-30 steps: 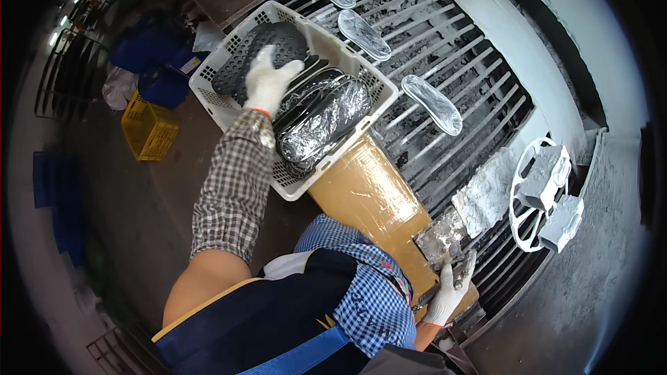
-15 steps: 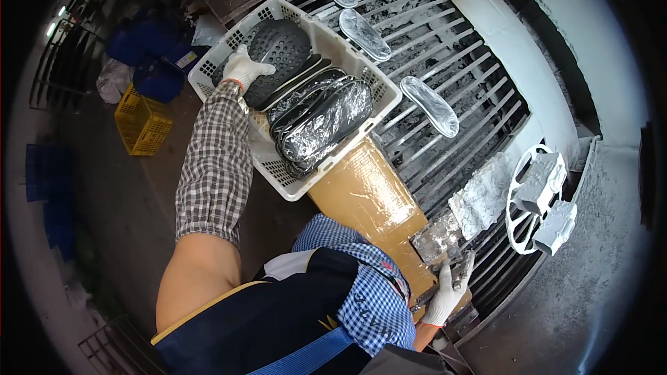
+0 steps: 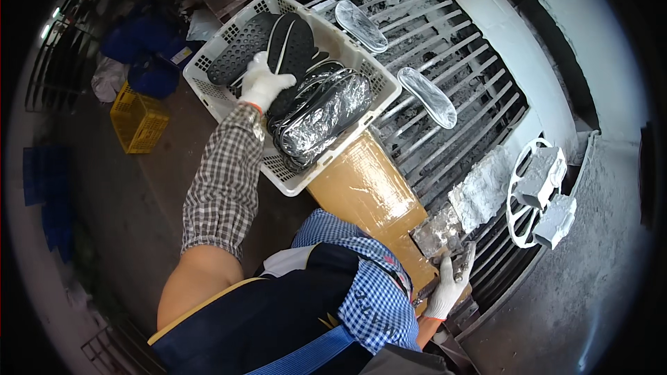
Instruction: The person spray paints the soles of black slippers white using a handheld spray gun. They pick up slippers from a white plastic basket, place them on a metal grate, and apply a coat of white paint to the bottom surface. After painting, they return the slippers to the basket and repeat the process for multiple units.
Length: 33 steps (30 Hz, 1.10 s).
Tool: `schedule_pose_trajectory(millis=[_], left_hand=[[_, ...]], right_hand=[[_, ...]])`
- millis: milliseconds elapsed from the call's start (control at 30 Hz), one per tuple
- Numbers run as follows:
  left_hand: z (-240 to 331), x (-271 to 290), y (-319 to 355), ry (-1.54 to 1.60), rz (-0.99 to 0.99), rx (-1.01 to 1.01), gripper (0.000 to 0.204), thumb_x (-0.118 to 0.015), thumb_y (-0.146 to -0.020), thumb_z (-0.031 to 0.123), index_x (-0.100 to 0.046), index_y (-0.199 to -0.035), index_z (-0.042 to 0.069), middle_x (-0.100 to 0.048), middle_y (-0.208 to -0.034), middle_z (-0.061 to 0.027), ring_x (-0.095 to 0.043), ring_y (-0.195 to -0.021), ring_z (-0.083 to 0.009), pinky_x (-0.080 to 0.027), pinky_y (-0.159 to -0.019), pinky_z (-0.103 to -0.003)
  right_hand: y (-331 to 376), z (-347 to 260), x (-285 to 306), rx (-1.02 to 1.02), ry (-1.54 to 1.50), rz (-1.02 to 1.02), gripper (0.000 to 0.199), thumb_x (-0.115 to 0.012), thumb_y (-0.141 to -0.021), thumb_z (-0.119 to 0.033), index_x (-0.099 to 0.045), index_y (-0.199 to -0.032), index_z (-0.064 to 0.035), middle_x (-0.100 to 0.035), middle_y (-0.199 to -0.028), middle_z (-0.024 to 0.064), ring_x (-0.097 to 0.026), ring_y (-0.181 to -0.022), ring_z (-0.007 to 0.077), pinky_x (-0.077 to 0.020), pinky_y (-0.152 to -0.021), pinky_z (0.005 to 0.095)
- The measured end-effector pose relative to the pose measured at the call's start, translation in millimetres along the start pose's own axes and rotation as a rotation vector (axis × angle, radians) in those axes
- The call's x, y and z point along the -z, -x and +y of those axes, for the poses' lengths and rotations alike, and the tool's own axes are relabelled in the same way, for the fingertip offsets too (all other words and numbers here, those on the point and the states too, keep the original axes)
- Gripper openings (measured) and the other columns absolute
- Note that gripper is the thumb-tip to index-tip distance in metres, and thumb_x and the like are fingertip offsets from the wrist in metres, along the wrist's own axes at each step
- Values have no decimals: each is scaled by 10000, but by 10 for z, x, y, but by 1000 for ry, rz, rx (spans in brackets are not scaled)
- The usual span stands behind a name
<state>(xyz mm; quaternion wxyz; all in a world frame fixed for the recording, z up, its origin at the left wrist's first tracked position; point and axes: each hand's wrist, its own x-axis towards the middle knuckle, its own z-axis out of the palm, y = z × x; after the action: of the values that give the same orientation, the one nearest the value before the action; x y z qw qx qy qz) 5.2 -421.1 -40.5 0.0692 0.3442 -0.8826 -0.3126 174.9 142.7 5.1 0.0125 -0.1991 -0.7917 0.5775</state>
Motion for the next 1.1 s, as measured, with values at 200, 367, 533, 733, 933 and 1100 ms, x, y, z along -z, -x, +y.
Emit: schedule_pose_trajectory(millis=[200, 367, 533, 733, 933, 1100], left_hand=[[95, -195, 168, -50, -72, -85, 642, -813, -758, 265, -611, -1324, 41, -672, -1256, -246, -685, -1126, -418, -534, -1026, -460], [665, 361, 576, -328, 226, -207, 623, -811, -768, 188, -664, -1368, 105, -697, -1087, -168, -706, -1024, -351, -566, -931, -457], [859, 481, 904, -423, 329, -676, 515, -825, -787, 90, -711, -1287, 136, -700, -1019, -165, -713, -865, -361, -595, -781, -452], [719, -33, 1271, -610, 30, -613, 663, -838, -725, 185, -636, -1355, 160, -593, -1379, -156, -589, -1192, -387, -511, -939, -498], [871, 47, 1426, -653, -9, -617, 525, -802, -746, 259, -743, -1268, 243, -490, -1517, -182, -480, -1316, -432, -450, -1035, -572], [837, 155, 1358, -490, -124, -608, 782, -820, -743, 304, -596, -1485, 202, -507, -1472, -230, -593, -1236, -419, -522, -1049, -510]], right_hand=[[33, 32, -5, 27, 62, 43, 671, -690, -1006, -36, -413, -1614, 27, -616, -1328, 102, -590, -1070, 166, -496, -948, 316], [2, 116, 59, 65, 122, 50, 665, -684, -1014, -40, -409, -1616, 25, -652, -1253, 87, -619, -972, 142, -525, -879, 293], [3, -25, -20, -32, 17, 64, 669, -727, -965, -32, -476, -1583, 24, -556, -1422, 104, -584, -1225, 188, -483, -1062, 328], [10, 11, -4, -31, -41, 62, 669, -724, -972, -22, -460, -1583, 43, -608, -1305, 93, -624, -1072, 161, -539, -930, 306], [-20, -74, -41, -17, -27, 99, 653, -717, -982, -21, -455, -1574, 62, -632, -1213, 86, -635, -942, 143, -560, -839, 303], [-26, 50, -13, -6, -50, 88, 660, -690, -980, 1, -439, -1589, 50, -629, -1185, 81, -634, -910, 141, -558, -825, 299]])
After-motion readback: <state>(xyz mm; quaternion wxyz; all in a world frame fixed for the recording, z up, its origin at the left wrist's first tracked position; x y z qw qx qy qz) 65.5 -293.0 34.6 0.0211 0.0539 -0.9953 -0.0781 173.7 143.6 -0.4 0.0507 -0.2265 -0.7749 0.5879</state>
